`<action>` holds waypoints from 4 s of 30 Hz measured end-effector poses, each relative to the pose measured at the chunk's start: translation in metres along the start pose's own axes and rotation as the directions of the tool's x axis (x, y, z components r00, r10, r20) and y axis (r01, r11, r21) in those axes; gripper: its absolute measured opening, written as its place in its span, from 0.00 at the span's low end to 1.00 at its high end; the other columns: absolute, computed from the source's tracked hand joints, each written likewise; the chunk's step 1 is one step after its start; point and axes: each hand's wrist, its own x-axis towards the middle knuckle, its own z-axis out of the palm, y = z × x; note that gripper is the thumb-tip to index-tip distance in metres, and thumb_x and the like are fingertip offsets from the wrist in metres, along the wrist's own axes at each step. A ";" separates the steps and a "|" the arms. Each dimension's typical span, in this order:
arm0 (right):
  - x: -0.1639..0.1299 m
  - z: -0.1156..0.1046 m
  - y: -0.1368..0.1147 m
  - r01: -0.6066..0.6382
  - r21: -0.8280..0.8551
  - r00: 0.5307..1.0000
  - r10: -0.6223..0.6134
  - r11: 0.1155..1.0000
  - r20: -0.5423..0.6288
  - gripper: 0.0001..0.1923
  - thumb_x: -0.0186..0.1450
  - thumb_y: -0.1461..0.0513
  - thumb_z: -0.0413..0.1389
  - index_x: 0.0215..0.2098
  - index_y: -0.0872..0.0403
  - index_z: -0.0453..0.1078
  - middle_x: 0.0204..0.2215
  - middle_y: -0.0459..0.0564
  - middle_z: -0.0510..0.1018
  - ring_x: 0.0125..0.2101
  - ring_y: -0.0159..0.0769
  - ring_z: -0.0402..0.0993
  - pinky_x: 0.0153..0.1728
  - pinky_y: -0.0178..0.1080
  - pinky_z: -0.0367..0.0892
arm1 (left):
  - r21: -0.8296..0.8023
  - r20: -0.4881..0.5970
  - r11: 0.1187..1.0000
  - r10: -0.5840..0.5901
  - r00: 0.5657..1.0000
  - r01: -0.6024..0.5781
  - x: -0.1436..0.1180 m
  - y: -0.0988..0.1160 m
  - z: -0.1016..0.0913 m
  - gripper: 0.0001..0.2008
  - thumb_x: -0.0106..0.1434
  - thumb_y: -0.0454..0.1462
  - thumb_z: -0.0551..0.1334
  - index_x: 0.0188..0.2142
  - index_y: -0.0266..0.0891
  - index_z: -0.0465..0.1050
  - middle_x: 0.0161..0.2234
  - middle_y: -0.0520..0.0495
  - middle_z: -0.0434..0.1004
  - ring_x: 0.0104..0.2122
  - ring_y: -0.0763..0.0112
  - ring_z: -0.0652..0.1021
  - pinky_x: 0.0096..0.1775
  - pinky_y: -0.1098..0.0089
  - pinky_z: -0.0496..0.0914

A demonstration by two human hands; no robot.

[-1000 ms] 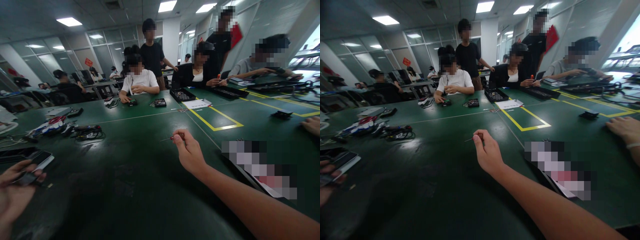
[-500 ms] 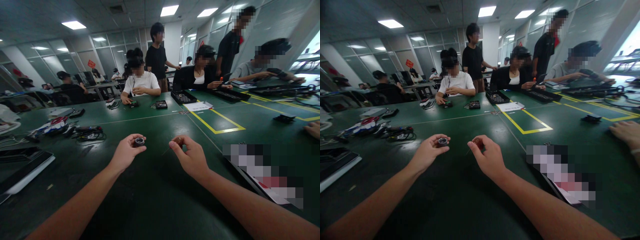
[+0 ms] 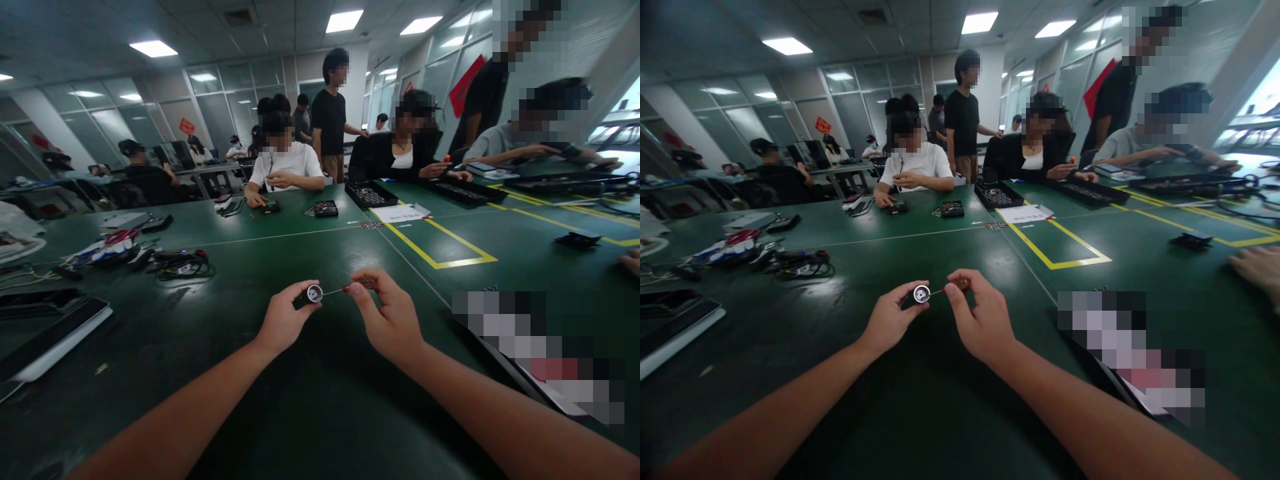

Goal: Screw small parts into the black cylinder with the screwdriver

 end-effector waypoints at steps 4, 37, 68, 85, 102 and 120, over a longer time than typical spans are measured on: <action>0.002 0.001 0.003 0.001 -0.044 1.000 0.000 0.999 0.003 0.07 0.71 0.57 0.53 0.44 0.50 0.70 0.34 0.49 0.81 0.36 0.40 0.80 0.39 0.42 0.72 | 0.023 0.041 0.997 0.073 0.996 -0.074 -0.001 0.003 0.001 0.19 0.61 0.32 0.69 0.51 0.45 0.78 0.51 0.46 0.79 0.53 0.59 0.77 0.60 0.55 0.68; -0.002 0.001 0.001 -0.014 -0.104 0.999 0.019 0.994 0.050 0.12 0.66 0.52 0.61 0.35 0.51 0.75 0.28 0.47 0.83 0.23 0.34 0.76 0.24 0.36 0.66 | 0.145 0.062 0.988 0.051 0.997 -0.059 -0.001 0.002 -0.002 0.20 0.64 0.34 0.68 0.55 0.49 0.76 0.53 0.47 0.79 0.53 0.56 0.76 0.58 0.51 0.65; 0.002 0.005 0.006 -0.067 -0.120 0.992 0.079 0.991 0.099 0.11 0.73 0.60 0.45 0.44 0.52 0.69 0.35 0.51 0.79 0.35 0.40 0.76 0.35 0.40 0.66 | 0.208 0.038 0.975 0.073 0.997 -0.079 0.000 -0.003 -0.002 0.21 0.63 0.32 0.69 0.55 0.48 0.76 0.52 0.47 0.79 0.52 0.58 0.76 0.56 0.53 0.67; 0.003 0.005 0.009 -0.115 -0.125 0.980 0.133 0.985 0.151 0.15 0.73 0.59 0.45 0.52 0.53 0.67 0.33 0.50 0.82 0.31 0.40 0.78 0.33 0.40 0.66 | 0.212 0.048 0.975 0.058 0.997 -0.067 0.000 -0.004 -0.002 0.22 0.62 0.31 0.69 0.54 0.50 0.76 0.53 0.49 0.79 0.53 0.59 0.76 0.57 0.53 0.66; 0.004 0.004 0.008 -0.213 -0.051 0.965 0.218 0.976 0.143 0.10 0.72 0.59 0.45 0.48 0.51 0.64 0.31 0.48 0.77 0.30 0.40 0.75 0.32 0.40 0.64 | 0.240 0.068 0.966 0.078 0.995 -0.092 -0.001 -0.004 -0.002 0.20 0.64 0.34 0.68 0.55 0.49 0.75 0.53 0.47 0.78 0.54 0.57 0.75 0.59 0.50 0.64; 0.006 0.018 0.024 -0.409 0.353 0.907 0.418 0.842 0.053 0.15 0.69 0.49 0.53 0.39 0.51 0.68 0.32 0.48 0.76 0.33 0.39 0.75 0.38 0.43 0.71 | 0.279 0.053 0.957 0.060 0.997 -0.073 -0.001 0.004 -0.001 0.20 0.64 0.33 0.67 0.55 0.49 0.75 0.53 0.48 0.78 0.53 0.57 0.75 0.61 0.48 0.61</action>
